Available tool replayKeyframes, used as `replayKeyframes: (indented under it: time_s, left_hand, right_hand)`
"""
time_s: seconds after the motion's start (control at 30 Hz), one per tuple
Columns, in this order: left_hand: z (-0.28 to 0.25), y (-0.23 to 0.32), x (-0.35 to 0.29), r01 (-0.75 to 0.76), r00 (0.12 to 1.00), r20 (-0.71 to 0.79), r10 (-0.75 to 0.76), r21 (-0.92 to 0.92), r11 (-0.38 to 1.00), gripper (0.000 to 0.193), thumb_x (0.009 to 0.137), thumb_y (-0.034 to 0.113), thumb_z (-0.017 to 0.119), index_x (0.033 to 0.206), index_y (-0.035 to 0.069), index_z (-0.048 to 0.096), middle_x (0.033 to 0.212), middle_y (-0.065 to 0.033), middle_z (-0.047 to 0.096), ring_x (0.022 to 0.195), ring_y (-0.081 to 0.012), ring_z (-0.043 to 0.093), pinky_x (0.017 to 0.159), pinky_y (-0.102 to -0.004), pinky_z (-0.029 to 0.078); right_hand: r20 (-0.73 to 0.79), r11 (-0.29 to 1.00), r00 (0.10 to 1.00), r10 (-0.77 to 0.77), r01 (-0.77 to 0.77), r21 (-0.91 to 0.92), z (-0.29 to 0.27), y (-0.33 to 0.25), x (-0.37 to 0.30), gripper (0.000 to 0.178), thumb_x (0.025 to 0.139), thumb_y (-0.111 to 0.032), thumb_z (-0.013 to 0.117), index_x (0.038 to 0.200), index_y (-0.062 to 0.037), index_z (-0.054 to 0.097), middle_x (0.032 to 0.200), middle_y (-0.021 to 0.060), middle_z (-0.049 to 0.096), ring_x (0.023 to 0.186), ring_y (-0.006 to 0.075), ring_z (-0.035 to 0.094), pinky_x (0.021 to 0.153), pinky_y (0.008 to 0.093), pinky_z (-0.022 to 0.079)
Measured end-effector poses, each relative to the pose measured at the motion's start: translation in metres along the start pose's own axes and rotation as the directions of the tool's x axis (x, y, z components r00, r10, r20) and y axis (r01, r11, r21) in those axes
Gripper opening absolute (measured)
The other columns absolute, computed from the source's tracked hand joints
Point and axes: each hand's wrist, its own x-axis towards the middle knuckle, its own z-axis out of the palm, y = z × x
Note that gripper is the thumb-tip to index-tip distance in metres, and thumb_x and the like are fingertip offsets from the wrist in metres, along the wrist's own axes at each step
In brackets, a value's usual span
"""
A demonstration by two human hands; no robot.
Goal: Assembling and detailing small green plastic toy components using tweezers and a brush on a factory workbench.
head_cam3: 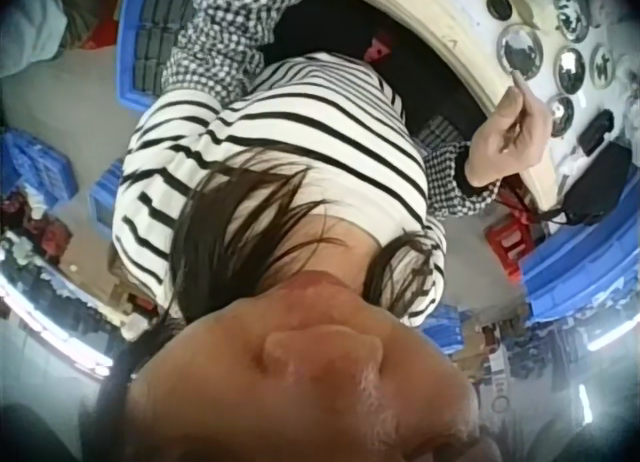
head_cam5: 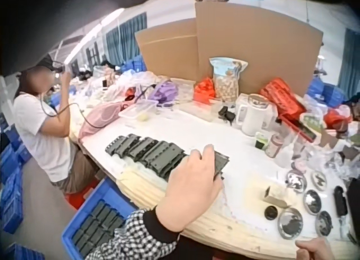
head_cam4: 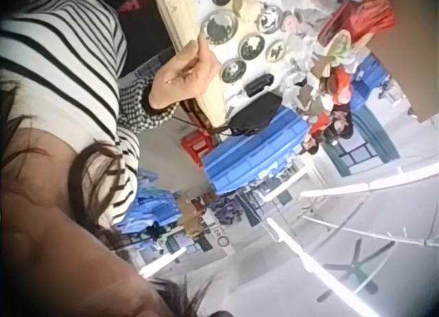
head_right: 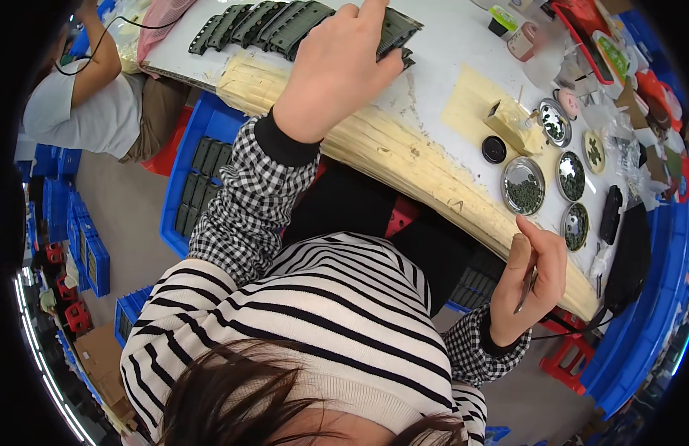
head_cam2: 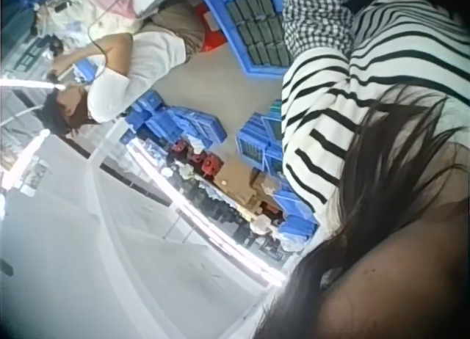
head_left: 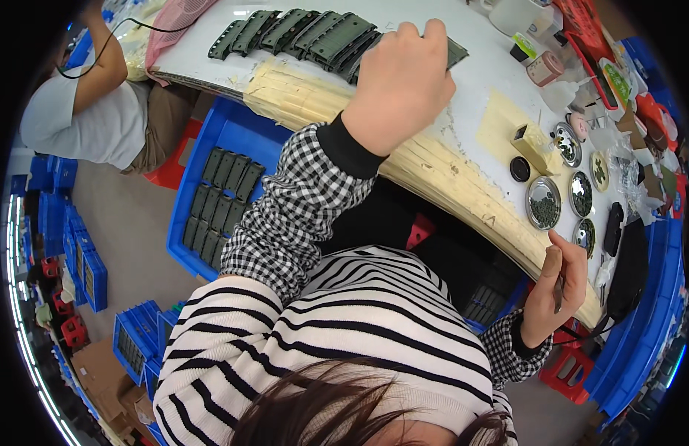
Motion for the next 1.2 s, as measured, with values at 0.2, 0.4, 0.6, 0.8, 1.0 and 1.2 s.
replayKeyframes:
  time_s: [0.2,0.4,0.6,0.8,1.0,1.2]
  left_hand:
    - [0.020,-0.015,0.000,-0.099,0.989,0.126,0.074,0.205,0.974,0.032,0.066,0.013,0.076,0.086,-0.003,0.057,0.078,-0.0193,0.060,0.074,-0.0334,0.066,0.052,-0.0381,0.054]
    - [0.013,-0.017,0.003,-0.116,0.971,0.223,0.084,0.133,0.984,0.040,0.065,0.016,0.078,0.094,-0.001,0.057,0.079,-0.0196,0.060,0.075,-0.0342,0.066,0.055,-0.0388,0.054]
    - [0.007,-0.022,0.021,-0.114,0.886,0.459,0.060,0.091,0.989,0.038,0.069,0.020,0.075,0.095,0.001,0.054,0.085,-0.0200,0.063,0.074,-0.0339,0.066,0.062,-0.0421,0.055]
    - [0.002,-0.026,0.016,-0.148,0.948,0.291,0.127,0.051,0.988,0.051,0.073,0.023,0.075,0.114,0.002,0.055,0.085,-0.0165,0.064,0.076,-0.0290,0.067,0.067,-0.0380,0.055]
    - [-0.102,-0.026,0.007,0.211,0.902,0.430,0.036,-0.511,0.833,0.056,0.081,0.014,0.071,0.131,0.001,0.048,0.105,-0.0174,0.063,0.097,-0.0251,0.063,0.083,-0.0349,0.050]
    - [-0.148,-0.103,-0.115,0.497,0.850,0.381,-0.365,-0.345,0.797,0.073,0.075,0.009,0.078,0.139,0.006,0.044,0.112,-0.0095,0.062,0.099,-0.0166,0.061,0.086,-0.0284,0.050]
  right_hand:
    - [0.011,1.000,1.000,-0.003,0.002,0.026,-0.001,0.002,-0.001,0.012,0.092,-0.004,0.061,0.099,0.0022,0.068,0.080,0.0040,0.055,0.065,0.0099,0.040,0.058,0.0236,0.031]
    - [0.016,0.999,1.000,-0.013,0.012,0.032,-0.001,0.011,-0.001,0.011,0.091,-0.003,0.062,0.099,0.0021,0.068,0.079,0.0039,0.056,0.063,0.0094,0.039,0.057,0.0234,0.030]
    - [0.036,0.999,0.999,-0.024,0.023,0.045,0.001,0.014,0.000,0.011,0.090,-0.003,0.063,0.098,0.0020,0.068,0.077,0.0037,0.056,0.061,0.0094,0.039,0.055,0.0239,0.029]
    - [0.056,0.997,0.998,-0.029,0.025,0.066,0.001,0.018,0.000,0.012,0.091,-0.004,0.063,0.099,0.0024,0.068,0.077,0.0036,0.055,0.062,0.0094,0.039,0.056,0.0238,0.029]
    - [0.023,0.996,0.999,0.048,-0.050,0.075,-0.004,0.015,-0.007,0.014,0.091,-0.004,0.061,0.100,0.0032,0.068,0.079,0.0042,0.055,0.066,0.0101,0.041,0.060,0.0234,0.032]
    - [0.111,0.996,0.994,-0.018,0.008,0.094,0.010,-0.001,0.000,0.013,0.091,-0.004,0.061,0.099,0.0033,0.067,0.079,0.0051,0.056,0.066,0.0106,0.044,0.059,0.0231,0.033]
